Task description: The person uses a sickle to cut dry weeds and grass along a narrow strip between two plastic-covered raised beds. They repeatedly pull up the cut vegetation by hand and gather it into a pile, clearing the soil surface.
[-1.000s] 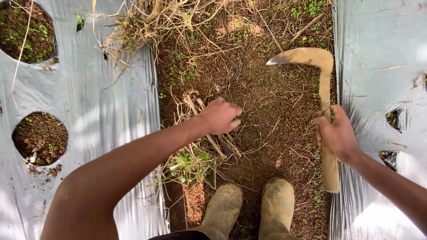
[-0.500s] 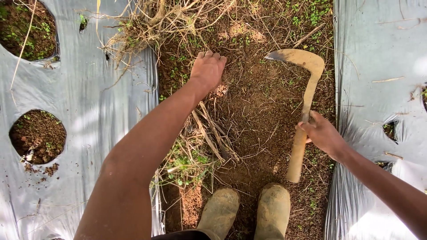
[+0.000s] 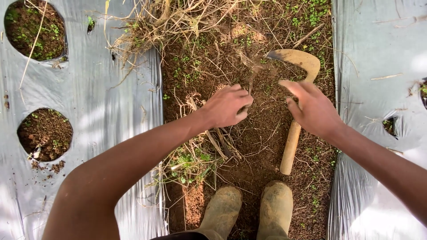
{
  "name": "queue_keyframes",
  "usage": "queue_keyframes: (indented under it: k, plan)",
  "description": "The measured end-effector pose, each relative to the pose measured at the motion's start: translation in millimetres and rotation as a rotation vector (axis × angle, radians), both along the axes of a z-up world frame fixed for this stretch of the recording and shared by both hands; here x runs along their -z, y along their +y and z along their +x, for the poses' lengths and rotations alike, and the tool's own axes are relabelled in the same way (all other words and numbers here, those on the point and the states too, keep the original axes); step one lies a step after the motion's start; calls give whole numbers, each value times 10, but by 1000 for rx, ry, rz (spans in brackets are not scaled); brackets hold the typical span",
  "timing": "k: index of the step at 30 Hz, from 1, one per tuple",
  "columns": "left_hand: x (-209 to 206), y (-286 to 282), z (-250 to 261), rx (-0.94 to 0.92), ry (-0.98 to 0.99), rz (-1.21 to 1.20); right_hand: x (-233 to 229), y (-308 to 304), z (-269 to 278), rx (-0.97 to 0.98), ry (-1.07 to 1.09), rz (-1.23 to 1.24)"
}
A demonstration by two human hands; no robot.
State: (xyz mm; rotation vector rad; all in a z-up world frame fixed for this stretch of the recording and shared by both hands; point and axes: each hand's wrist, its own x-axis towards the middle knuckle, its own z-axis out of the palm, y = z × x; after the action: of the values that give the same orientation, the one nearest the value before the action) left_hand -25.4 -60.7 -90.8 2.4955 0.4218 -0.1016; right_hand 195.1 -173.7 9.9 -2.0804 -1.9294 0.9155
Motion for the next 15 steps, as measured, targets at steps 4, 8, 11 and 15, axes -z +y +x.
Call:
queue_keyframes:
  k: [4, 8, 11, 15]
  plan:
    - [-163, -152, -18, 41, -11, -63, 394, 210, 150, -286, -275, 254]
    - [-206, -173, -147, -45, -44, -190, 812, 259, 347, -347, -391, 262]
    - [-247, -91, -218, -155, -102, -256, 891, 238, 367, -324, -402, 233]
    - [-390, -9, -203, -329, -132, -300, 690, 149, 247, -392, -559, 337]
